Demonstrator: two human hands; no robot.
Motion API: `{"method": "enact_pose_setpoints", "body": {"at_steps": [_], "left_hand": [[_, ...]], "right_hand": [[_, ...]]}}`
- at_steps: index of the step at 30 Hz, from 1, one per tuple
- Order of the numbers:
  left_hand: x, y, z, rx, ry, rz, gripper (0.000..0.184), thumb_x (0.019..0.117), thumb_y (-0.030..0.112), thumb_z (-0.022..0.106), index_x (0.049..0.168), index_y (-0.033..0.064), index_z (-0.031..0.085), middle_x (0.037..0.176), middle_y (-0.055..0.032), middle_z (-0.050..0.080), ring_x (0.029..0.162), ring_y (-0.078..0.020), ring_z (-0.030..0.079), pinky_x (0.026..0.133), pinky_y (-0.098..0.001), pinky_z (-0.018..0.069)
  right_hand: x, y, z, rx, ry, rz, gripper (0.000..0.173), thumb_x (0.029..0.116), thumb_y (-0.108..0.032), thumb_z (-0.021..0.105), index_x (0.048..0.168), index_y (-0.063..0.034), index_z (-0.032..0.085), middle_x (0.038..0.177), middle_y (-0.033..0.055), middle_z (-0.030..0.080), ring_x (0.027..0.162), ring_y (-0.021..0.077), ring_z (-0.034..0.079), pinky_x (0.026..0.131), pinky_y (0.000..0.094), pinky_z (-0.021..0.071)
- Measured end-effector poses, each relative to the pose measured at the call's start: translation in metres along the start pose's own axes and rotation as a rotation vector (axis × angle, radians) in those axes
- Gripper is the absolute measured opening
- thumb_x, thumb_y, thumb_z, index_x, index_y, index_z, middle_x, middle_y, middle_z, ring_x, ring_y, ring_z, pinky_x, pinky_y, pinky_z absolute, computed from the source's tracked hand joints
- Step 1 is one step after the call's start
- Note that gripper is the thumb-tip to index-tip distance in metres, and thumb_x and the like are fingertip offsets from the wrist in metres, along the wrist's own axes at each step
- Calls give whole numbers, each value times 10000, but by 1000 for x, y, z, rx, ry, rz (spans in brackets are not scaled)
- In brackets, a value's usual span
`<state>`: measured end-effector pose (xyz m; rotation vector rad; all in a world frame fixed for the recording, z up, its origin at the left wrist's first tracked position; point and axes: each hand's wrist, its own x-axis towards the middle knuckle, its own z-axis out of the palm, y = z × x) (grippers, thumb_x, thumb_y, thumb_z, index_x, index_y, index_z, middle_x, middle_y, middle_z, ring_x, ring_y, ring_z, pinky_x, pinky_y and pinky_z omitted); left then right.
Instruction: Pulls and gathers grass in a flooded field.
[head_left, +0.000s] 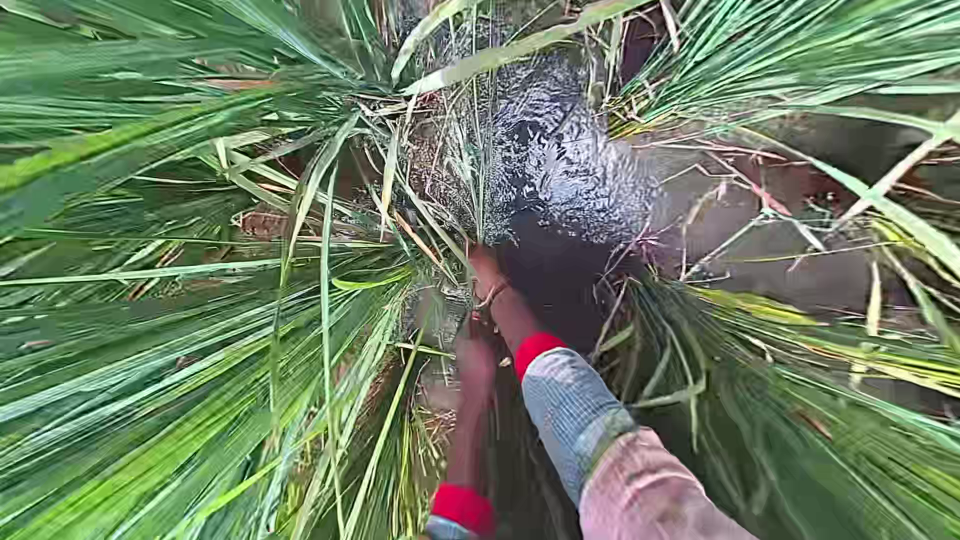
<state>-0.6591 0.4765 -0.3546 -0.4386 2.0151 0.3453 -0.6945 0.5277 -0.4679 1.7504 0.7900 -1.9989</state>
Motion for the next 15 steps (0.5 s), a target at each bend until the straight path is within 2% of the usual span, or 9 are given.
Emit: {"method": "enact_pose_setpoints", "body": {"at_steps": [3,5,6,7,9,10,11,13,15], "left_hand": [[33,-3,-7,143,-104,52,425,1124,160,353,1338,-162,530,1249,-353,611,1180,-429,609,1037,-517,454],[51,-17,-15,55,-156,67,415,1125,161,347,1350,-151,499,1284,-316,583,1152,-342,587,1022,-449,459],[61,-18,-15,12,-126,105,391,1115,148,373,1308,-142,551,1210,-279,634,1073,-296,625,975,-420,490],[53,-20,-13,-72,-79,123,359,1108,132,391,1239,-133,595,1055,-211,665,913,-216,635,855,-354,521],[-8,-30,-9,-242,-23,80,263,1096,103,385,1056,-70,580,759,-36,509,626,-70,485,591,-229,441],[-40,-37,-8,-232,-30,59,249,1090,96,387,1045,-60,576,759,-32,507,641,-62,489,613,-225,449],[-67,-40,-4,-199,-55,61,278,1085,79,403,1119,-116,598,862,-119,585,771,-126,552,752,-288,489],[-107,-50,-2,-51,-145,22,312,1079,66,420,1202,-158,598,1053,-251,651,993,-255,609,944,-403,472],[-118,-52,-9,109,-244,-11,369,1096,123,417,1307,-141,566,1213,-310,634,1174,-371,604,1060,-499,436]], "right_hand": [[26,-6,9,-168,-7,-40,198,1088,-117,436,1096,40,557,851,86,494,688,141,451,633,302,418],[24,-12,12,-211,-23,-10,338,1098,-131,411,1308,111,518,1086,253,583,900,292,568,804,434,490],[25,-20,9,-180,-40,4,374,1108,-138,394,1352,125,501,1216,307,587,1039,351,600,920,487,498],[16,-18,6,-114,-27,-1,362,1111,-131,388,1321,133,519,1181,291,585,1005,321,571,902,464,474],[-33,-7,-5,56,16,62,250,1114,-133,404,1132,54,568,873,75,506,725,119,469,676,265,431],[-58,-4,-14,119,32,108,217,1109,-144,422,1019,1,556,732,-8,434,582,56,406,542,202,373],[-78,-5,-29,117,22,127,192,1103,-147,434,1005,-21,541,678,-42,391,520,35,369,482,182,338],[-112,5,-55,54,38,147,181,1087,-116,464,1121,28,568,712,-22,388,544,63,359,506,222,334],[-122,16,-63,85,89,157,177,1092,-125,450,1102,27,540,714,-13,390,534,64,359,497,219,338]]}}
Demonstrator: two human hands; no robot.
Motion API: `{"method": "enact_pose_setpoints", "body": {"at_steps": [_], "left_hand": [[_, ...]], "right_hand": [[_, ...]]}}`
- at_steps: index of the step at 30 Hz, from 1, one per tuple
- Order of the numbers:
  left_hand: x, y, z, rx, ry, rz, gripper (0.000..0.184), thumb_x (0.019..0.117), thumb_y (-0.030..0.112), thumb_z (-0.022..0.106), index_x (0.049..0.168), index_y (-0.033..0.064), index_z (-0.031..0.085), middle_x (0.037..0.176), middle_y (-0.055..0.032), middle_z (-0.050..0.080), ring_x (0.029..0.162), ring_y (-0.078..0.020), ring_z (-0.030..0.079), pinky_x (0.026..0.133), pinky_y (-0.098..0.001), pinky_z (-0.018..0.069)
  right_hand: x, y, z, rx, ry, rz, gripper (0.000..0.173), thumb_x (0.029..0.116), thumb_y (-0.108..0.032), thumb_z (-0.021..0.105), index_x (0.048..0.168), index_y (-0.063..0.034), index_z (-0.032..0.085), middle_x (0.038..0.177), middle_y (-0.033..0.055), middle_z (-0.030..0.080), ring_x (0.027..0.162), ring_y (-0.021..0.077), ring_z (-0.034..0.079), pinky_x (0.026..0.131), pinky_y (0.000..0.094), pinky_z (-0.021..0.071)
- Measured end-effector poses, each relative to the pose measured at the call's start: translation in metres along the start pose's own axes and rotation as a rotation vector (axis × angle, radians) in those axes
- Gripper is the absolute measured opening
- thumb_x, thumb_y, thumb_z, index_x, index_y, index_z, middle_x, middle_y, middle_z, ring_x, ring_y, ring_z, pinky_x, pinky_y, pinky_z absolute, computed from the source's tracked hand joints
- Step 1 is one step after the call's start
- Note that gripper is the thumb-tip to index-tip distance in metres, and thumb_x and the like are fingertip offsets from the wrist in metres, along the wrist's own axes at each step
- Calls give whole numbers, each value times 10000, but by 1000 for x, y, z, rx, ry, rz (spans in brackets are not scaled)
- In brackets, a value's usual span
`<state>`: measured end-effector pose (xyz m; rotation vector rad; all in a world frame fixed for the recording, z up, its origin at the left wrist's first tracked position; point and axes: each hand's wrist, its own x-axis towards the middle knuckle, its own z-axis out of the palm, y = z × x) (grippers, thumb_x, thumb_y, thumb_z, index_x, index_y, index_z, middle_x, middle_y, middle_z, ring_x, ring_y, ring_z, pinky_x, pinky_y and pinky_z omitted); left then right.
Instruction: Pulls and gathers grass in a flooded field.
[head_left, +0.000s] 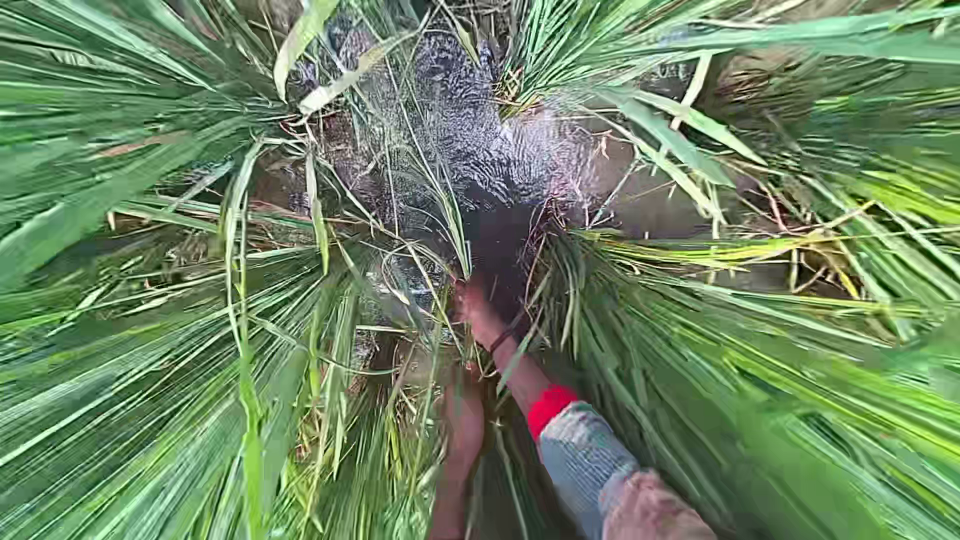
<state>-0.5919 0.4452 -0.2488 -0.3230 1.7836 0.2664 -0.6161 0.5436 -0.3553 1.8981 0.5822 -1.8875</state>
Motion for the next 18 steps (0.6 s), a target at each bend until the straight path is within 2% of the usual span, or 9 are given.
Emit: {"method": "enact_pose_setpoints", "body": {"at_steps": [2,5,8,10,13,15,16,17,18], "left_hand": [[22,14,2,123,2,84,377,1093,168,442,1350,-84,552,1148,-272,650,1079,-375,628,966,-524,482],[1,21,1,398,-41,128,514,1066,196,510,1532,2,411,1345,-294,599,1199,-439,628,1024,-587,486],[-22,16,7,471,-33,276,583,996,109,583,1541,-1,406,1517,-284,461,1370,-421,506,1108,-540,445],[-36,17,3,399,-7,343,572,972,53,589,1520,-8,441,1559,-276,414,1418,-414,458,1137,-527,418],[-57,17,-4,314,43,355,483,1019,111,549,1486,-1,496,1575,-248,408,1428,-385,456,1148,-501,412],[-68,19,-15,300,62,385,466,1021,109,541,1468,-17,510,1548,-257,441,1408,-396,476,1149,-507,412],[-76,23,-24,307,73,414,458,1011,87,542,1453,-30,523,1516,-274,473,1382,-418,500,1134,-525,422],[-91,27,-33,303,71,421,437,1017,71,531,1442,-30,533,1486,-279,500,1358,-429,517,1121,-542,428],[-105,31,-41,258,97,463,406,1008,34,518,1407,-26,570,1457,-268,535,1326,-426,548,1100,-548,445]], "right_hand": [[27,-17,-5,72,34,-42,219,1101,-175,447,1139,23,533,723,-8,399,520,59,352,470,210,316],[50,-16,-14,-60,67,-23,327,1071,-308,549,1134,10,594,801,28,460,635,102,413,590,260,391],[63,-31,-25,-350,169,-198,369,1030,-228,619,1217,90,619,1003,239,648,854,305,610,786,481,515],[84,-44,-27,-337,298,-363,336,1006,-168,607,1222,90,595,977,255,638,841,338,622,755,515,518],[80,-52,-40,-511,211,-383,416,1087,-170,477,1423,76,484,1329,288,584,1207,361,587,1039,488,472],[73,-60,-41,-559,200,-464,447,1064,-183,504,1417,92,493,1310,339,593,1194,431,611,1013,572,493],[45,-81,-41,-551,141,-394,441,1081,-195,468,1425,81,491,1307,315,600,1189,400,610,1010,559,486],[16,-94,-42,-479,65,-327,432,1105,-220,425,1461,25,457,1252,241,614,1090,302,613,937,476,507],[-8,-100,-41,-377,28,-342,364,1099,-228,446,1408,-39,492,1024,114,611,813,160,563,717,333,494]]}}
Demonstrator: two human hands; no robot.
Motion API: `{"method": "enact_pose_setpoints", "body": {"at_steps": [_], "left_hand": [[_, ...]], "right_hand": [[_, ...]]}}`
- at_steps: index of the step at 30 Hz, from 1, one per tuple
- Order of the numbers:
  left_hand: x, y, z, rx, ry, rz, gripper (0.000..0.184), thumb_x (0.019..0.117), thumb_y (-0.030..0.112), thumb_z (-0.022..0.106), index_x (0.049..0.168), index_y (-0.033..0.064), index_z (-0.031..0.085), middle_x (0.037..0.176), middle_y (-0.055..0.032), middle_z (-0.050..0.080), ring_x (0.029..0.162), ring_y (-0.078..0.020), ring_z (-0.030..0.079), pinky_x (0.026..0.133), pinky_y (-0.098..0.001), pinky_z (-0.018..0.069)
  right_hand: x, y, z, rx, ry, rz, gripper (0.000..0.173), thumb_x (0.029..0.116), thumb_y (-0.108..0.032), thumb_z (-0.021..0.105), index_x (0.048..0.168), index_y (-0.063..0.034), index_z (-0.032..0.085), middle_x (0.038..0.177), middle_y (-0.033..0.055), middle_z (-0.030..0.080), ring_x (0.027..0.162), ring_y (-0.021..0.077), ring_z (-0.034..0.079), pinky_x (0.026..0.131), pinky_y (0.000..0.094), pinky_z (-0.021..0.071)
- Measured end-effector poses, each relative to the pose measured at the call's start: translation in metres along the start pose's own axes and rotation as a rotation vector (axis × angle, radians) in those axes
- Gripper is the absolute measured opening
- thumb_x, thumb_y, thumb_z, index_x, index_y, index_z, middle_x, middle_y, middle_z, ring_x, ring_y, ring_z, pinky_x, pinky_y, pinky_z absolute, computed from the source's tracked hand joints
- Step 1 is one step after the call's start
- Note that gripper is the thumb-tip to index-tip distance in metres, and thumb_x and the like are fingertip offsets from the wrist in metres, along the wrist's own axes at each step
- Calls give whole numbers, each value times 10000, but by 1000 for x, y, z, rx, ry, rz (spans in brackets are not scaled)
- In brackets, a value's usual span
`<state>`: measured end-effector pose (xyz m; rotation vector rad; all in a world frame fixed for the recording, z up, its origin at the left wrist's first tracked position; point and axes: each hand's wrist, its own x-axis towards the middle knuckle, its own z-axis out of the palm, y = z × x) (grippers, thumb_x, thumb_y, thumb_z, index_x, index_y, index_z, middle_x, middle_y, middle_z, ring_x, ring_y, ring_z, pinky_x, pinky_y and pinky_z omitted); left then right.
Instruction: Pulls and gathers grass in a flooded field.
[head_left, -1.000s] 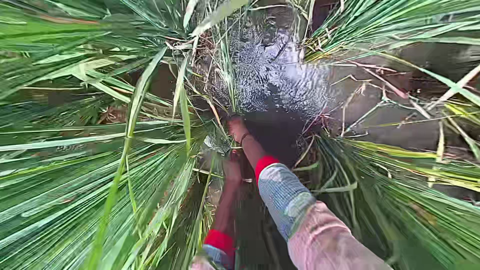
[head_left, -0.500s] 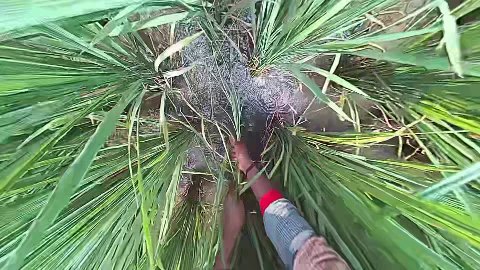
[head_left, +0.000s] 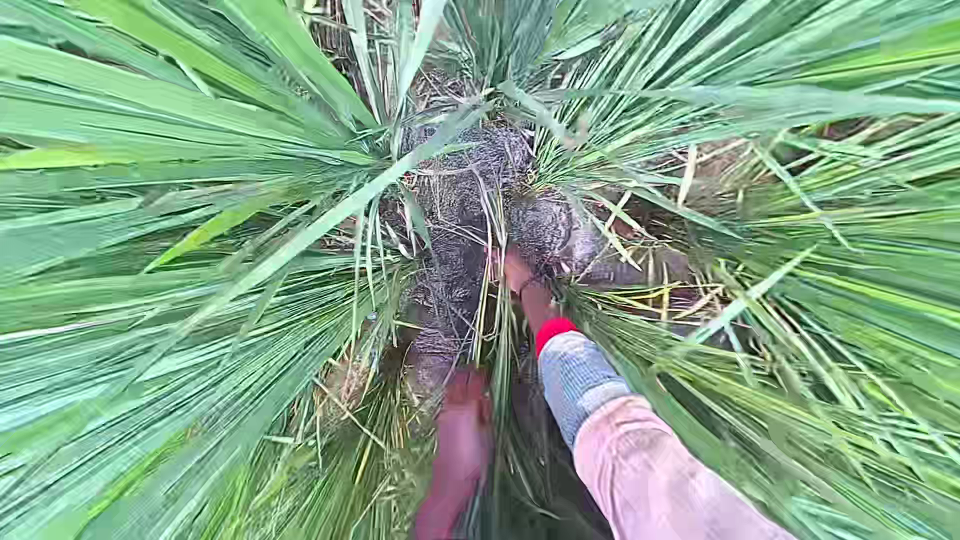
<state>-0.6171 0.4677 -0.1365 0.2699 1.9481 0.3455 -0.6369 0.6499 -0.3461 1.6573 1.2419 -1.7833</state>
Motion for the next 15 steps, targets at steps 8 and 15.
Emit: {"method": "enact_pose_setpoints", "body": {"at_steps": [8,15], "left_hand": [[-108,84,-72,-600,22,191,354,1049,-12,383,1297,-86,624,1303,-230,650,1222,-251,631,1079,-364,473],[-151,85,-69,-1524,89,69,605,1072,100,439,1593,-34,163,1634,-188,286,1453,-159,368,1178,-297,324]], "right_hand": [[-190,-106,7,658,-62,-104,201,1117,-309,403,1090,-146,517,759,-37,558,613,67,579,602,231,542],[-358,-143,25,716,-154,-103,341,1130,-199,263,1045,-24,543,829,93,697,753,191,719,735,340,620]]}}
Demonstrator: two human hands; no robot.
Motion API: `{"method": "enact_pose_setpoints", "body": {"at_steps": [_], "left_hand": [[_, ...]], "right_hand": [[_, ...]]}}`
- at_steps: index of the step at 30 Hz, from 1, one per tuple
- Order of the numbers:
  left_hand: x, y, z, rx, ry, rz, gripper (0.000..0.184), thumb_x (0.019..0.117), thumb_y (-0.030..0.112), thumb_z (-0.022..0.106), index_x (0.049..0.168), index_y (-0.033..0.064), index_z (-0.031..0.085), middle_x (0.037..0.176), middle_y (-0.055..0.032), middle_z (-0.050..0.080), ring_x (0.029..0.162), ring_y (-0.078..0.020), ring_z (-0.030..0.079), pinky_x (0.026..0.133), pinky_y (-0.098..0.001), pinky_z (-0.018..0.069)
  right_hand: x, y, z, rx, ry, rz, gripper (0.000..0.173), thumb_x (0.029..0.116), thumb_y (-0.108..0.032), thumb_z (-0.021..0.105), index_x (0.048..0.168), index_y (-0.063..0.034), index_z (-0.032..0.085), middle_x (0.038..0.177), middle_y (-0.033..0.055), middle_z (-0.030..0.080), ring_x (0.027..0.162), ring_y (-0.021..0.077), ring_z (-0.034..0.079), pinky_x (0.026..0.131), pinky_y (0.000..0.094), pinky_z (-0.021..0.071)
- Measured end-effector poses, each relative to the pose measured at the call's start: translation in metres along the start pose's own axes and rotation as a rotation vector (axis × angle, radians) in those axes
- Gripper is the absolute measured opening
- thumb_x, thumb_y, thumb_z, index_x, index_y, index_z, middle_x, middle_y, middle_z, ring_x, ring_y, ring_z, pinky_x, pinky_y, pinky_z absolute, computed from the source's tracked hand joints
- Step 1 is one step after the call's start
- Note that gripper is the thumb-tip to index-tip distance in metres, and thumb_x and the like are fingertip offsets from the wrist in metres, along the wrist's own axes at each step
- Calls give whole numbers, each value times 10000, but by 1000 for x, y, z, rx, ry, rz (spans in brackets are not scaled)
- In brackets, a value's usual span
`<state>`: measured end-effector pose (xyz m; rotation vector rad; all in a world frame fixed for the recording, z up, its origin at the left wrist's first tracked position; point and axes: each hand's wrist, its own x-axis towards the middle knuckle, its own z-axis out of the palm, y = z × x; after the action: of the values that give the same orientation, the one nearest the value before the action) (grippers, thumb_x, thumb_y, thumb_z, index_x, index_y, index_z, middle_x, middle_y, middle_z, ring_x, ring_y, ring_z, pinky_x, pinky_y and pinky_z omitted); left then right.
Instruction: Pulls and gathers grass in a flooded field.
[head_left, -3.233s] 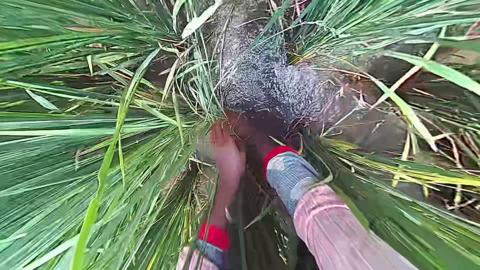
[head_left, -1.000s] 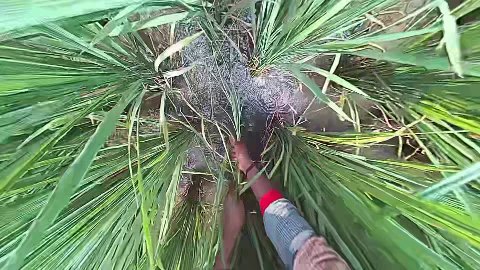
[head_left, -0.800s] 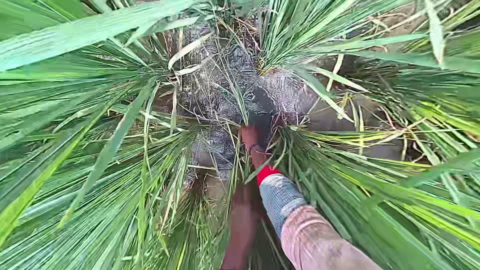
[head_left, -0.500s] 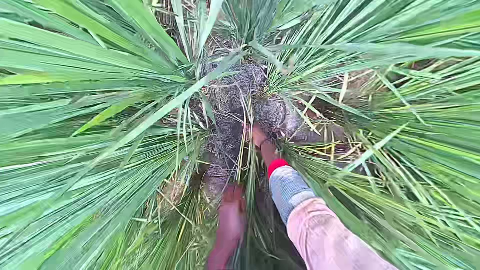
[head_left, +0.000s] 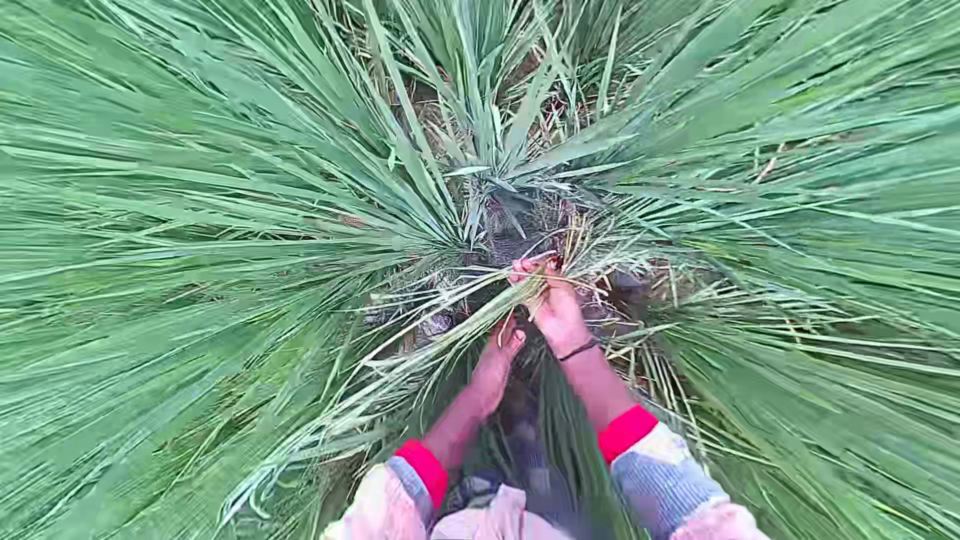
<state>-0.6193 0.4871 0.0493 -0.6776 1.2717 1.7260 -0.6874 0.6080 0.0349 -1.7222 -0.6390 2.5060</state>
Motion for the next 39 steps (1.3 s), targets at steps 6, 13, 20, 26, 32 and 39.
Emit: {"method": "enact_pose_setpoints", "body": {"at_steps": [6,13,20,26,32,39], "left_hand": [[-29,29,-32,-552,160,401,391,1111,122,212,1435,2,396,1389,-64,585,1186,-94,606,1005,-274,503],[-70,54,-75,-775,583,395,396,1140,277,260,1082,13,550,843,-100,724,817,-181,731,722,-306,600],[-106,56,-66,-731,392,389,446,1143,292,191,1100,29,549,702,-23,621,641,-151,668,702,-327,604],[-146,33,-90,-973,7,612,503,1111,372,151,1190,74,548,829,-4,693,741,-128,699,745,-296,609],[-182,14,-125,-965,3,630,564,972,417,650,1336,35,452,1082,-67,731,846,-121,729,691,-257,607],[-171,32,-133,-902,191,528,303,1082,41,383,1353,3,514,1120,-53,715,1017,-92,678,892,-249,541]], "right_hand": [[-86,10,-22,-653,-229,109,353,1140,-181,258,1274,37,502,971,129,743,847,196,756,712,335,632],[-71,-66,-18,-788,-152,-136,296,1141,-198,281,1185,-32,521,876,27,726,761,101,726,640,238,590],[-126,-49,83,-1550,-760,-751,329,1089,-122,422,1345,63,515,1063,132,693,948,143,673,881,355,540],[-236,48,124,-2371,-1298,-637,440,1102,-150,407,1525,-35,441,1352,264,616,1269,421,588,1086,582,411],[-249,98,94,-2782,-1107,-619,490,1064,-64,414,1552,-34,370,1274,303,630,1182,499,613,999,635,447],[-263,129,64,-2910,-991,-598,611,1048,-30,407,1617,7,186,1210,321,648,1123,506,639,972,627,460]]}}
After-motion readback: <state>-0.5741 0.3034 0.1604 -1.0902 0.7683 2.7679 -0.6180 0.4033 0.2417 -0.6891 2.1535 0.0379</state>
